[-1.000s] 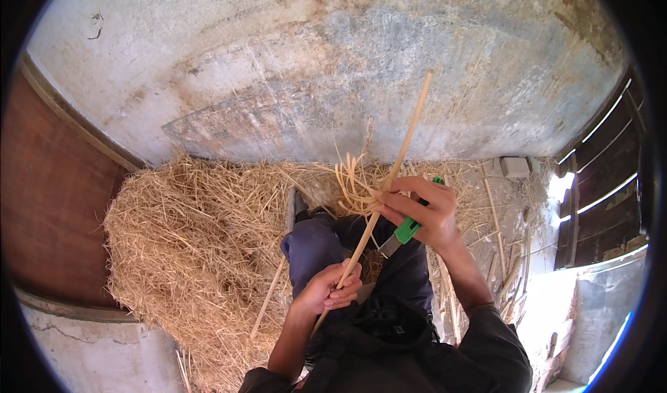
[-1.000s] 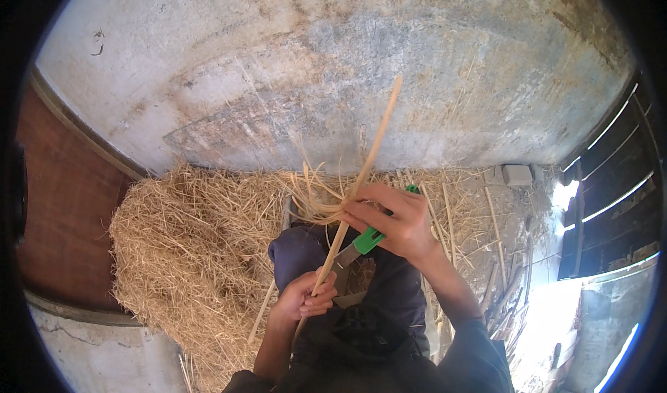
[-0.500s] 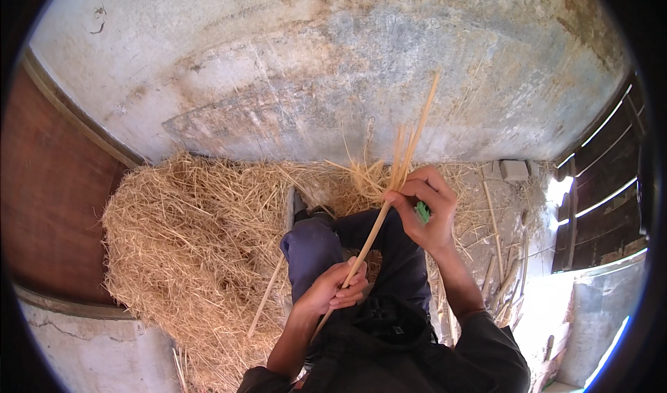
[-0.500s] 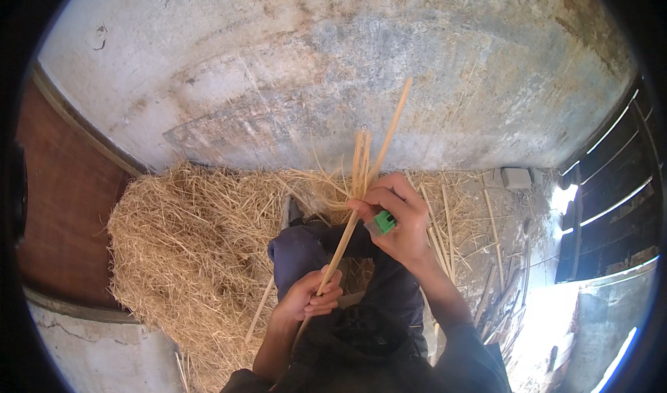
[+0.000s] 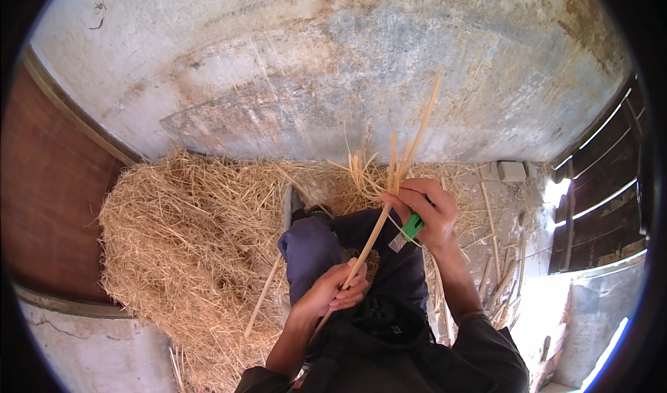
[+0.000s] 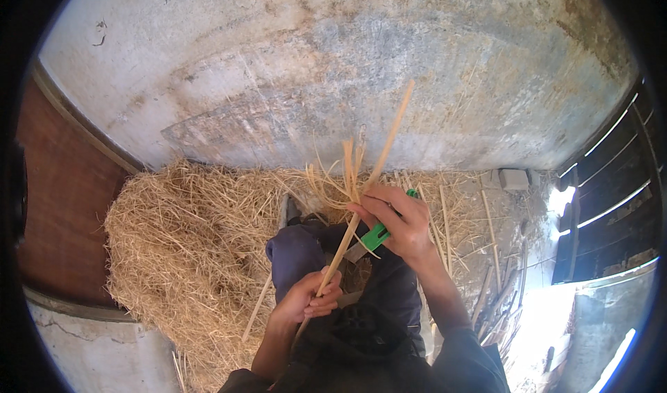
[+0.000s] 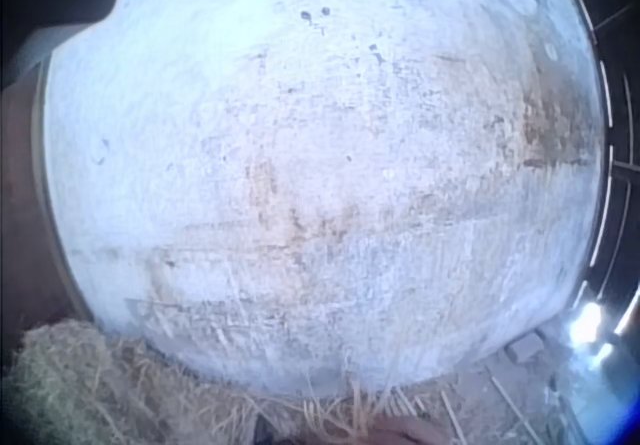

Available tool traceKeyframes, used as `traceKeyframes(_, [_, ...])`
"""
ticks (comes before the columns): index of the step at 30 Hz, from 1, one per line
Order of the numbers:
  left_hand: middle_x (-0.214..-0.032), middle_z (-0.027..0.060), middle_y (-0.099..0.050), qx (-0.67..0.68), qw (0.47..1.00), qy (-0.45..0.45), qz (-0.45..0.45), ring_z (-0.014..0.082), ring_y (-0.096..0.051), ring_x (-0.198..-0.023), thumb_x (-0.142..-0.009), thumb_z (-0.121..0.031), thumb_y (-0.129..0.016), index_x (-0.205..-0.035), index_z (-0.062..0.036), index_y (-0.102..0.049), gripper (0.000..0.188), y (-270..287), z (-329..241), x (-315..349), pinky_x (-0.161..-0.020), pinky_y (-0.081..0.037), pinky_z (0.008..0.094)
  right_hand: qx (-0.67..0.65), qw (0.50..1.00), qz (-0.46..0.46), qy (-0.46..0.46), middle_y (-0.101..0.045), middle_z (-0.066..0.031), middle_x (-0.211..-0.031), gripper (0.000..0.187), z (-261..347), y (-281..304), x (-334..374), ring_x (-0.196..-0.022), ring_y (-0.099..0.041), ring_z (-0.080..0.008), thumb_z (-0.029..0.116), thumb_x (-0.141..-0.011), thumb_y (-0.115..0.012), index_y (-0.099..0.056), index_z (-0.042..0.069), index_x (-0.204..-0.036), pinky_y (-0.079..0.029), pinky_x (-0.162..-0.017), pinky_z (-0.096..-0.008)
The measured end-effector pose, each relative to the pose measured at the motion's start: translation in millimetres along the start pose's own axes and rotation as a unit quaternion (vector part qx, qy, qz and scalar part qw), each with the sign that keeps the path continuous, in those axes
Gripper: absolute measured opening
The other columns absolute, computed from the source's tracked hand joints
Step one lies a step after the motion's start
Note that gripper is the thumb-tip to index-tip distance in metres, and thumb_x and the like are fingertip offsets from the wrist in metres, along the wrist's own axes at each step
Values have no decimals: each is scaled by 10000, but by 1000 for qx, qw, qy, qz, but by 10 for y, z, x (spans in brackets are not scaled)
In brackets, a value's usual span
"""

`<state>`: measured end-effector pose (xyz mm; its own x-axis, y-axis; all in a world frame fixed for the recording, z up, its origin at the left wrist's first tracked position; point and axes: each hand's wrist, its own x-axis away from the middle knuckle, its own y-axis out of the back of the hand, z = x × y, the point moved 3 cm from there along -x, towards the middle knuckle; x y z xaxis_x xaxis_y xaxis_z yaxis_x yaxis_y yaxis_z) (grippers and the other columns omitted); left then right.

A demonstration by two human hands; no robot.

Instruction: The person peels and whittles the end of a bamboo stick with a small knife to create a frayed decorative or functional end.

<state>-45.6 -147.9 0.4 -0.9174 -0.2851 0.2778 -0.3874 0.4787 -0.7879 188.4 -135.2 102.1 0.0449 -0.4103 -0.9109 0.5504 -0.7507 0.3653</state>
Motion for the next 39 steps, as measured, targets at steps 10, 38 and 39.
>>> traceKeyframes(10, [-615, -63, -368, -36, 999, -10, -12, 27, -278, -429, -1225, -469, -333, -909, -131, -462, 480, -156, -21, 43, -378, -242, 199, 23, 995, -43, -88, -713, -75, -961, 219, 185, 42, 43, -707, -704, -198, 25, -811, -955, -777, 14, -937, -540, -559, -338])
traceKeyframes(38, [-627, -54, -395, -233, 956, -87, -157, 49, -346, -467, -1219, -481, -326, -906, -123, -481, 501, -225, 6, 136, -418, -291, 234, -141, 962, 25, -234, -717, -67, -891, 176, 89, 131, -83, -782, -696, -179, 24, -788, -966, -824, 10, -891, -531, -661, -325])
traceKeyframes(39, [-630, -52, -400, -239, 954, -90, -159, 51, -352, -472, -1218, -486, -326, -904, -125, -479, 503, -227, 7, 137, -419, -292, 234, -144, 960, 25, -237, -730, -75, -910, 169, 96, 133, -84, -795, -716, -195, 27, -801, -961, -832, 16, -908, -549, -674, -327])
